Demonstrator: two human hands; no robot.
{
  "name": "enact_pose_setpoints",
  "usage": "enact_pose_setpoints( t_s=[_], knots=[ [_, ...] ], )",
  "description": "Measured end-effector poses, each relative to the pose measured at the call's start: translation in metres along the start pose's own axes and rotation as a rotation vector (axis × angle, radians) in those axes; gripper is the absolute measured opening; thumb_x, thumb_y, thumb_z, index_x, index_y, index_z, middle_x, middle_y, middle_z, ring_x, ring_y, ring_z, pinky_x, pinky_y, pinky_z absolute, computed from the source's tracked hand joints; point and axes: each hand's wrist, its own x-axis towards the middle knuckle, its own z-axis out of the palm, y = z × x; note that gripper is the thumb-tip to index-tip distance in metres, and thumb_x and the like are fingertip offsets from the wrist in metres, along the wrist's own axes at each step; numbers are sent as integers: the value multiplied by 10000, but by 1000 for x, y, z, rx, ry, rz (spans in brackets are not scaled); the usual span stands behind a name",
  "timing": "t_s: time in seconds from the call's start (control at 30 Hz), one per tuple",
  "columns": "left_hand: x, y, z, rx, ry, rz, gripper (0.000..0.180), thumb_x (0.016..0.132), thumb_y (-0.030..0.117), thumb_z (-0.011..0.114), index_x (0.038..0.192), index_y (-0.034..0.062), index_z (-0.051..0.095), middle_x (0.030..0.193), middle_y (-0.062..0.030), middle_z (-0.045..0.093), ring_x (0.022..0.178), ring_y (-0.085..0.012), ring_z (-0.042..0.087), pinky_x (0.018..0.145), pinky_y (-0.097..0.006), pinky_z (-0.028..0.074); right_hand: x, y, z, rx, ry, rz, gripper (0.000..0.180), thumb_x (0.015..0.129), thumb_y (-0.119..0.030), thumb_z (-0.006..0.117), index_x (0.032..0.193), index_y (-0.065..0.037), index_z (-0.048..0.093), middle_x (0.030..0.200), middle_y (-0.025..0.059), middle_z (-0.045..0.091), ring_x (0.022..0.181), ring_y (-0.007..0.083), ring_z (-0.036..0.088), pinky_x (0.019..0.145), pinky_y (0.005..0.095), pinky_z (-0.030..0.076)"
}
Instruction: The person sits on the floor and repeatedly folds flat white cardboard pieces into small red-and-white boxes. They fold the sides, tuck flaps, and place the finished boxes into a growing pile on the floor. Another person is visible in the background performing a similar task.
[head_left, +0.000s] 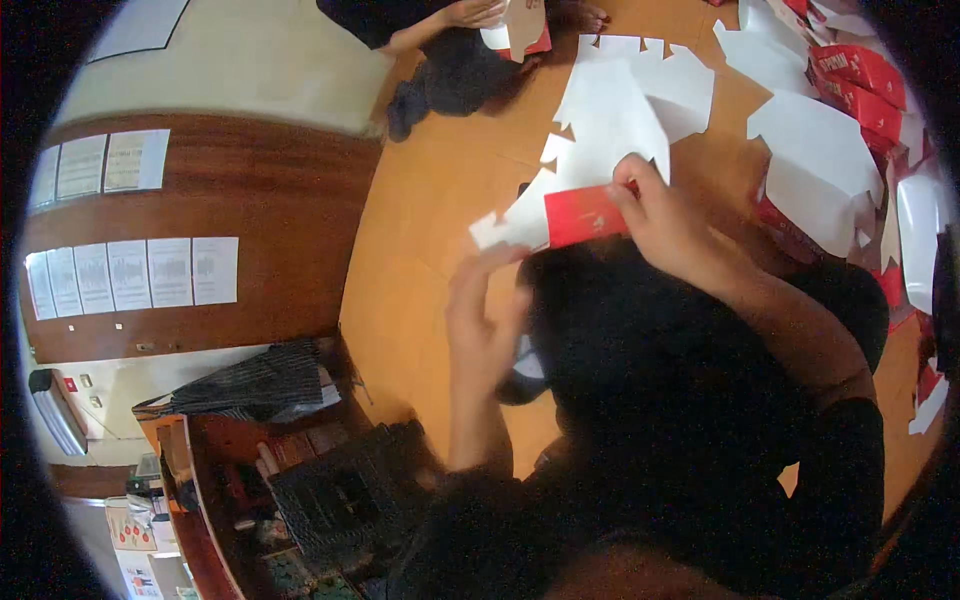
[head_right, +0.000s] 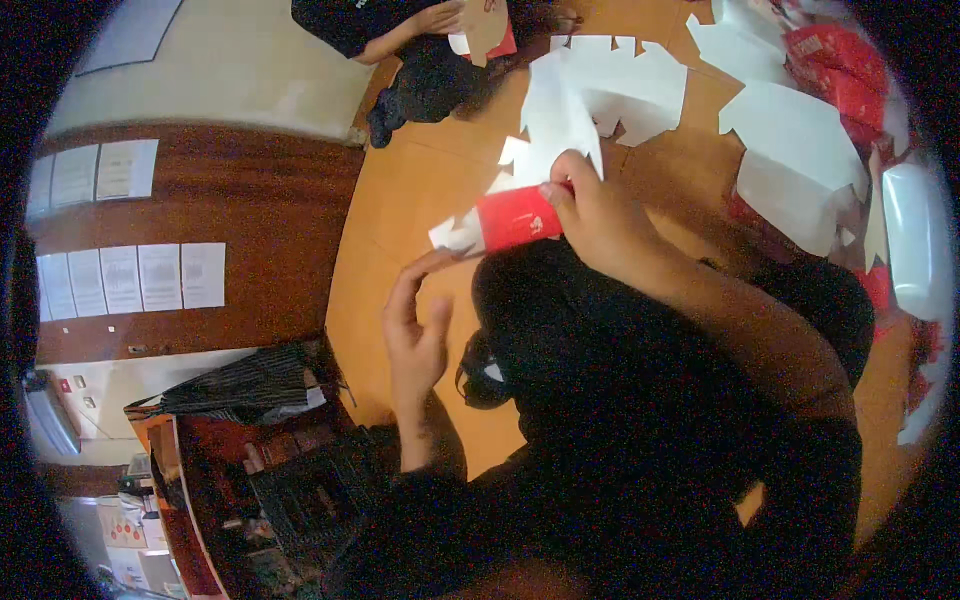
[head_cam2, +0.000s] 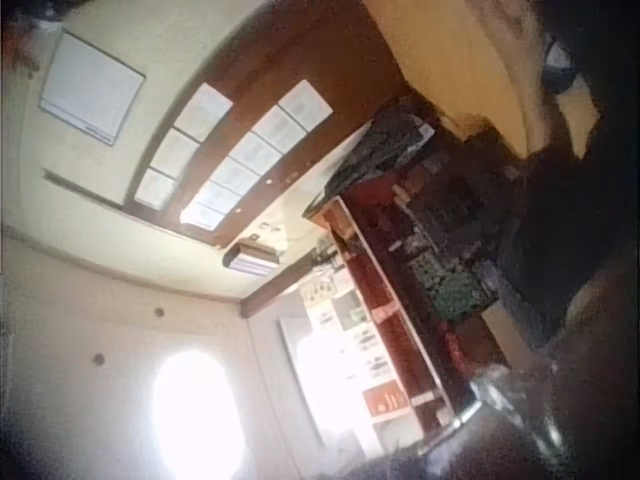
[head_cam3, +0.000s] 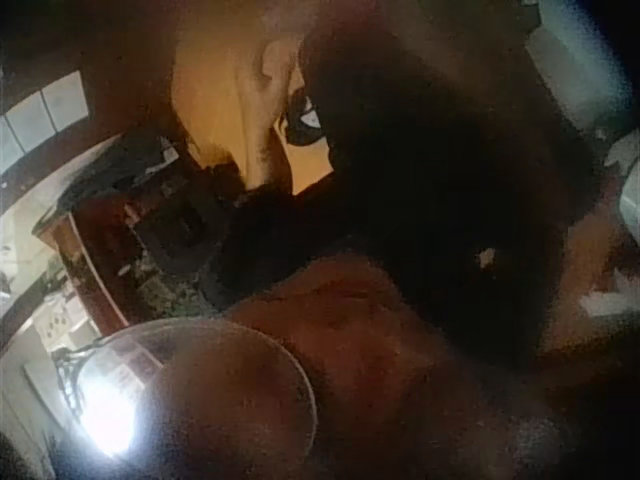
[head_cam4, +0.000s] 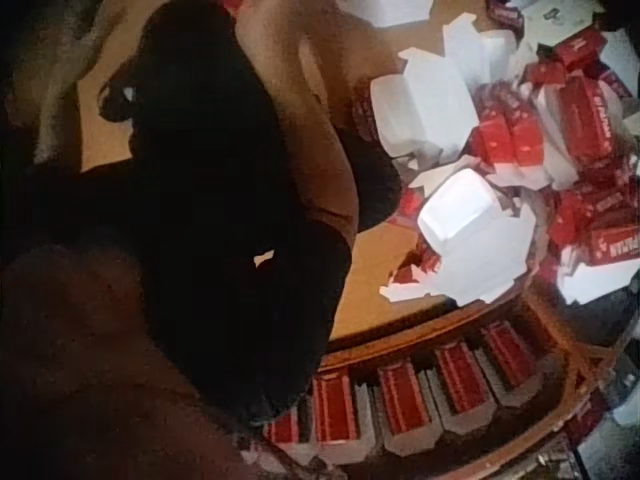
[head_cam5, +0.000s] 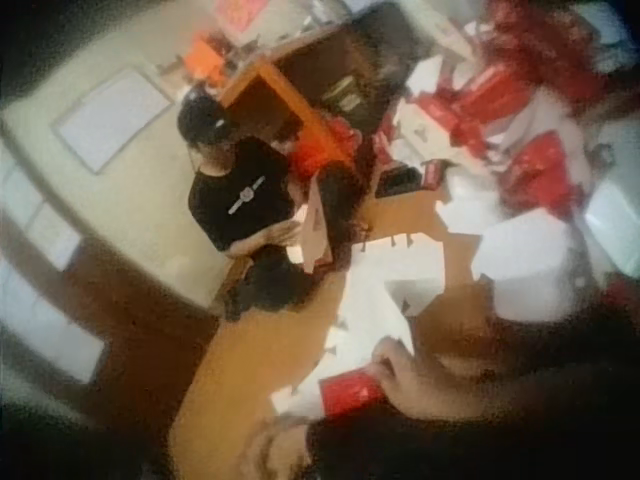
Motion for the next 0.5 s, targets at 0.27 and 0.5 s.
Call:
enact_pose_setpoints(
  t_s=[0.27, 0.5],
  knots=[
    [16, 11, 32, 277, 207, -93, 87, 859, 15, 680, 927, -12, 633, 921, -111, 603, 840, -215, 580, 735, -302, 479, -14, -40, -21, 77, -249, -33, 150, 964, -175, 579, 975, -28, 555, 807, 183, 604, 739, 340, 612, 673, 422, 471],
    [12, 9, 27, -196, 205, -242, 102, 802, 15, 742, 889, -3, 691, 879, -102, 635, 796, -215, 593, 732, -279, 470, -20, -45, -26, -104, -196, -3, 155, 963, -161, 580, 994, -9, 575, 790, 178, 599, 706, 252, 598, 674, 366, 468]
  ],
)
